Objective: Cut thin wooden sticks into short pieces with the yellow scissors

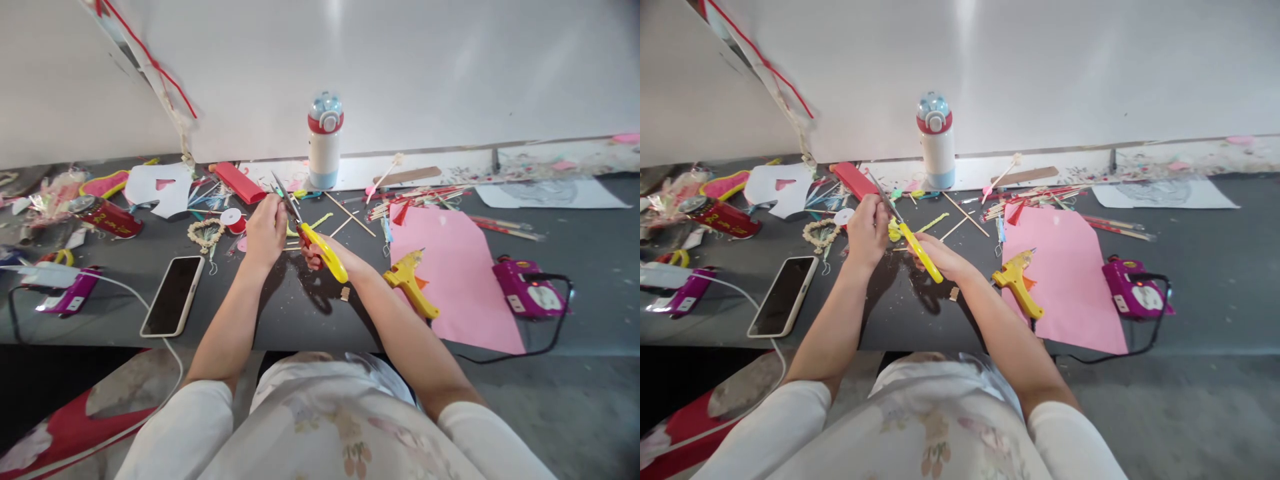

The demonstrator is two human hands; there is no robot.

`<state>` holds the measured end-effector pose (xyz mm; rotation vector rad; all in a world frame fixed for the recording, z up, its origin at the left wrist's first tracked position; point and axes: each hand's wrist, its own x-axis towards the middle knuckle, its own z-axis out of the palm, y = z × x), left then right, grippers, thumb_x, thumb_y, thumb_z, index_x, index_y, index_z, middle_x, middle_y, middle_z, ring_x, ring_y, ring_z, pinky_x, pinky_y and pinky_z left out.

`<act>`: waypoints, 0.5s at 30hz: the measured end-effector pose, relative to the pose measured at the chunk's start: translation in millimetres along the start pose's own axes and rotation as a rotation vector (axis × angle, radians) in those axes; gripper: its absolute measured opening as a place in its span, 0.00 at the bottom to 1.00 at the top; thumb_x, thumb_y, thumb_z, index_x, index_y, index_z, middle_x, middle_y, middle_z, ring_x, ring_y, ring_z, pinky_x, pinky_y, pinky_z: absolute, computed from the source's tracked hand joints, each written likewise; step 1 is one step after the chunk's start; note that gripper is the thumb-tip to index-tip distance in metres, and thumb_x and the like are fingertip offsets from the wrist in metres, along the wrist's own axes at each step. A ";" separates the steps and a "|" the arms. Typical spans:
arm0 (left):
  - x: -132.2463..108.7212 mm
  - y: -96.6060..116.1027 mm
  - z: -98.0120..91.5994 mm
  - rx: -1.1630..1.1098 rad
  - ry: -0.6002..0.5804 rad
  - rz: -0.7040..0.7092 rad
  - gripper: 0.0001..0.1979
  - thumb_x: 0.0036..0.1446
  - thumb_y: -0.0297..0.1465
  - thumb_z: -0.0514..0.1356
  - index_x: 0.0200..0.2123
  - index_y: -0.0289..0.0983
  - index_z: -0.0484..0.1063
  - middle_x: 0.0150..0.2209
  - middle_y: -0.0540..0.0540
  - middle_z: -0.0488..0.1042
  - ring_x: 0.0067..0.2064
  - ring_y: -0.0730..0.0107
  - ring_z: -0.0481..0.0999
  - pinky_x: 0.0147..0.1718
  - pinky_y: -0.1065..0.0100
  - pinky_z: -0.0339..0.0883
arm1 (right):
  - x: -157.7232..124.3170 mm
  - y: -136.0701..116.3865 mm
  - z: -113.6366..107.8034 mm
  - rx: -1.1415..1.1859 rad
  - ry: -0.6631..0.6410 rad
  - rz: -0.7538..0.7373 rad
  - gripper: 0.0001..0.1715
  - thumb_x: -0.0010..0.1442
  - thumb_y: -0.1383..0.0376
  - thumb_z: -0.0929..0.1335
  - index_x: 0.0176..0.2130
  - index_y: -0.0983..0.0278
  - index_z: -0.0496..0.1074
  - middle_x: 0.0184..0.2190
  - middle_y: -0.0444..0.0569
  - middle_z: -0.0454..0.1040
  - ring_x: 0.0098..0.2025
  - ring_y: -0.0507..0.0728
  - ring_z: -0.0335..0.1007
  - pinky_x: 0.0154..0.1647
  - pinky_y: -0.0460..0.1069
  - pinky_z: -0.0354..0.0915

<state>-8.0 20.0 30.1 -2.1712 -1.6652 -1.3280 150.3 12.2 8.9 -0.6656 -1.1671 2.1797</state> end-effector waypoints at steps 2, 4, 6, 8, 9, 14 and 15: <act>-1.5 0.7 1.4 -0.019 0.001 -0.037 0.16 0.65 0.39 0.42 0.33 0.38 0.63 0.27 0.49 0.67 0.29 0.74 0.69 0.33 0.68 0.63 | 0.0 -0.7 2.2 0.026 -0.018 0.019 0.16 0.45 0.63 0.69 0.32 0.63 0.59 0.19 0.35 0.57 0.18 0.43 0.49 0.19 0.43 0.48; -2.3 1.1 2.5 -0.031 0.003 -0.074 0.17 0.65 0.40 0.41 0.32 0.38 0.63 0.26 0.50 0.67 0.27 0.74 0.68 0.32 0.68 0.63 | 1.2 0.9 1.6 0.033 -0.036 0.025 0.18 0.44 0.62 0.70 0.31 0.63 0.59 0.19 0.35 0.56 0.17 0.43 0.48 0.19 0.42 0.47; -2.1 0.7 2.9 -0.030 0.016 -0.110 0.18 0.65 0.41 0.41 0.31 0.38 0.63 0.25 0.50 0.67 0.26 0.74 0.67 0.31 0.68 0.63 | 3.5 4.5 -1.7 0.044 -0.073 0.024 0.21 0.43 0.60 0.72 0.31 0.63 0.58 0.19 0.34 0.56 0.17 0.43 0.48 0.18 0.42 0.46; -1.2 0.2 2.3 -0.039 0.030 -0.131 0.18 0.65 0.41 0.41 0.31 0.39 0.63 0.24 0.51 0.66 0.25 0.74 0.67 0.30 0.68 0.62 | 6.0 9.1 -6.2 0.078 -0.127 0.018 0.23 0.42 0.58 0.73 0.31 0.63 0.58 0.20 0.34 0.55 0.17 0.43 0.47 0.18 0.42 0.46; -0.7 0.2 1.6 -0.048 0.032 -0.133 0.18 0.65 0.41 0.41 0.31 0.39 0.63 0.24 0.51 0.67 0.25 0.74 0.67 0.30 0.67 0.62 | 7.0 11.3 -8.4 0.105 -0.153 0.015 0.24 0.42 0.56 0.73 0.32 0.63 0.58 0.20 0.34 0.55 0.18 0.43 0.47 0.18 0.42 0.46; 0.1 2.6 -0.9 -0.082 0.014 -0.109 0.18 0.65 0.42 0.41 0.34 0.39 0.64 0.24 0.51 0.67 0.26 0.74 0.67 0.31 0.67 0.62 | 9.0 16.3 -14.1 0.154 -0.194 0.008 0.27 0.43 0.52 0.73 0.35 0.63 0.60 0.21 0.35 0.54 0.18 0.43 0.45 0.18 0.43 0.45; -0.1 3.0 -0.8 -0.085 0.012 -0.107 0.18 0.65 0.42 0.41 0.34 0.39 0.64 0.24 0.51 0.66 0.26 0.74 0.67 0.31 0.67 0.63 | 8.9 16.2 -13.9 0.151 -0.198 0.005 0.27 0.43 0.52 0.73 0.34 0.63 0.60 0.21 0.35 0.54 0.19 0.43 0.45 0.19 0.43 0.44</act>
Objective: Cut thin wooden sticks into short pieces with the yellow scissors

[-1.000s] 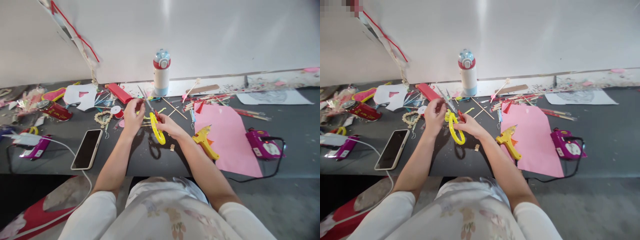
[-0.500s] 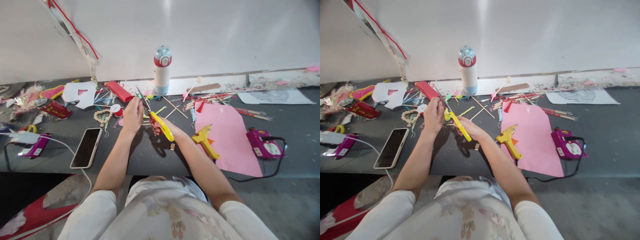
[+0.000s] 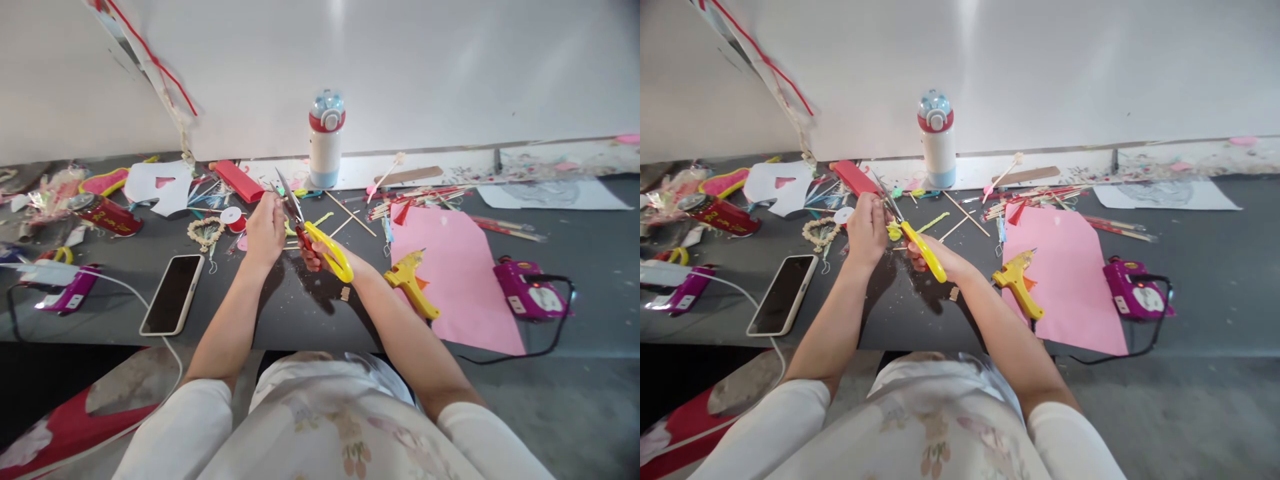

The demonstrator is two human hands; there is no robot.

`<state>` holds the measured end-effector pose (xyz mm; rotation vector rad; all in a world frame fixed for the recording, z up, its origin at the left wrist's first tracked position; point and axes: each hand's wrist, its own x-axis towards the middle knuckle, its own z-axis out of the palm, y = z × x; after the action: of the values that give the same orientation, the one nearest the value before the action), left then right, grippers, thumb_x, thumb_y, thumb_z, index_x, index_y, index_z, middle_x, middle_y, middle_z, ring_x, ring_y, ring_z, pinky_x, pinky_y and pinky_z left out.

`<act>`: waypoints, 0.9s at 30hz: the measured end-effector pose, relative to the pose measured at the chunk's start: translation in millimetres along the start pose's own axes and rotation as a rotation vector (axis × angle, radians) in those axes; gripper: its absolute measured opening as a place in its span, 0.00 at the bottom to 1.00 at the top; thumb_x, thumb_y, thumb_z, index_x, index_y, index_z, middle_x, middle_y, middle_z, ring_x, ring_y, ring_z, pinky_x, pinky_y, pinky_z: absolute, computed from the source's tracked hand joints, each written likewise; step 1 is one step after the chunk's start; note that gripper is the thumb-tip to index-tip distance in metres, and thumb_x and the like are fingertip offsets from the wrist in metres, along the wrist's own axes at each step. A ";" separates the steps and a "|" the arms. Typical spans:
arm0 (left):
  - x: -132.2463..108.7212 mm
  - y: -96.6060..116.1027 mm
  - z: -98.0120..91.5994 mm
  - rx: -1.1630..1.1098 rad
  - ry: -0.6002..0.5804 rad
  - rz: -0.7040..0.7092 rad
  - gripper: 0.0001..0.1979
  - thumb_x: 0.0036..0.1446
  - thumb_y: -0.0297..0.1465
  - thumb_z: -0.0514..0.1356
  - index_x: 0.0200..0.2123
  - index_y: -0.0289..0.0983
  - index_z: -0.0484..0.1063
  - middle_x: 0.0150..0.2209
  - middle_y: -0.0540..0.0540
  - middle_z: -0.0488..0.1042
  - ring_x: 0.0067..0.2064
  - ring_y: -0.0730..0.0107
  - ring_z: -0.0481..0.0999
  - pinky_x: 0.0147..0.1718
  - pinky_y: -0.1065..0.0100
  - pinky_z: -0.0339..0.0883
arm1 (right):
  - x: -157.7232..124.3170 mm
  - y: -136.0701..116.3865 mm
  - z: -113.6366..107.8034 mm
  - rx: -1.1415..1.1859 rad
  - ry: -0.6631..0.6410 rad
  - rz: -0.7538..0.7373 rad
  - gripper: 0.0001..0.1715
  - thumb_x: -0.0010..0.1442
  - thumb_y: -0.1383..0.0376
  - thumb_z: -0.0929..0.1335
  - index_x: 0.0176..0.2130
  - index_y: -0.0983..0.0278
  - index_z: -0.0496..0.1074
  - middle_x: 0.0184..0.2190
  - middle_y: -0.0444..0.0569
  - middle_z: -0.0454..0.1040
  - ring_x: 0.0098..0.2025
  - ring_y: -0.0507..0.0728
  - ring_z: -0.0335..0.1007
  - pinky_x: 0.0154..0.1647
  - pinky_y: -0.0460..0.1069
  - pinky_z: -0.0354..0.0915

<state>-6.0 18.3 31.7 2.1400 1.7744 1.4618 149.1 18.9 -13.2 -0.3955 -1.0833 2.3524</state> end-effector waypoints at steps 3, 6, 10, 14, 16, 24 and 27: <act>-1.2 0.2 1.1 -0.002 -0.009 0.005 0.19 0.65 0.42 0.41 0.35 0.39 0.65 0.24 0.51 0.66 0.26 0.74 0.67 0.32 0.67 0.63 | -0.4 -1.1 2.2 -0.012 -0.016 -0.009 0.27 0.43 0.51 0.73 0.34 0.62 0.60 0.20 0.35 0.54 0.19 0.44 0.45 0.19 0.43 0.44; -2.1 0.3 2.2 -0.005 -0.014 0.014 0.18 0.64 0.42 0.41 0.35 0.39 0.65 0.25 0.50 0.67 0.27 0.73 0.68 0.32 0.67 0.64 | -0.8 -1.7 3.9 -0.029 -0.002 -0.023 0.27 0.43 0.50 0.73 0.34 0.62 0.60 0.20 0.35 0.53 0.19 0.45 0.45 0.20 0.43 0.44; -3.2 2.4 3.0 0.005 -0.039 0.020 0.19 0.64 0.43 0.41 0.35 0.39 0.65 0.25 0.50 0.67 0.27 0.73 0.68 0.32 0.67 0.63 | -0.2 -0.8 3.0 -0.044 -0.004 -0.034 0.26 0.45 0.50 0.72 0.34 0.62 0.60 0.20 0.35 0.52 0.19 0.45 0.46 0.20 0.43 0.45; -4.2 4.2 3.8 -0.002 -0.050 0.028 0.20 0.64 0.43 0.41 0.34 0.39 0.65 0.26 0.49 0.67 0.27 0.73 0.68 0.31 0.67 0.62 | 0.6 -0.3 2.1 -0.042 0.016 -0.033 0.26 0.43 0.50 0.72 0.34 0.62 0.60 0.19 0.35 0.51 0.19 0.45 0.46 0.20 0.44 0.45; -4.4 4.5 4.2 -0.005 -0.047 0.029 0.20 0.64 0.43 0.41 0.34 0.39 0.65 0.26 0.49 0.66 0.27 0.73 0.67 0.31 0.68 0.62 | 0.3 -1.4 3.5 -0.044 0.024 -0.034 0.27 0.42 0.50 0.73 0.34 0.62 0.60 0.19 0.35 0.51 0.19 0.45 0.45 0.20 0.44 0.44; -4.1 5.2 4.2 0.019 -0.050 0.033 0.19 0.64 0.43 0.41 0.33 0.39 0.64 0.26 0.50 0.66 0.27 0.73 0.67 0.31 0.69 0.60 | -4.9 -14.6 20.5 -0.100 0.153 0.039 0.25 0.42 0.52 0.72 0.30 0.61 0.58 0.20 0.37 0.50 0.20 0.46 0.44 0.22 0.46 0.42; -4.0 5.1 4.0 0.023 -0.050 0.026 0.19 0.64 0.43 0.41 0.33 0.39 0.64 0.26 0.50 0.66 0.27 0.73 0.67 0.31 0.69 0.60 | -6.2 -16.1 23.6 -0.104 0.163 0.033 0.24 0.43 0.52 0.72 0.29 0.61 0.57 0.20 0.38 0.49 0.20 0.47 0.42 0.23 0.47 0.41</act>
<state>0.8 15.5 29.7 2.1989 1.7625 1.3869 148.8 9.6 14.6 -0.6366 -1.1306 2.2535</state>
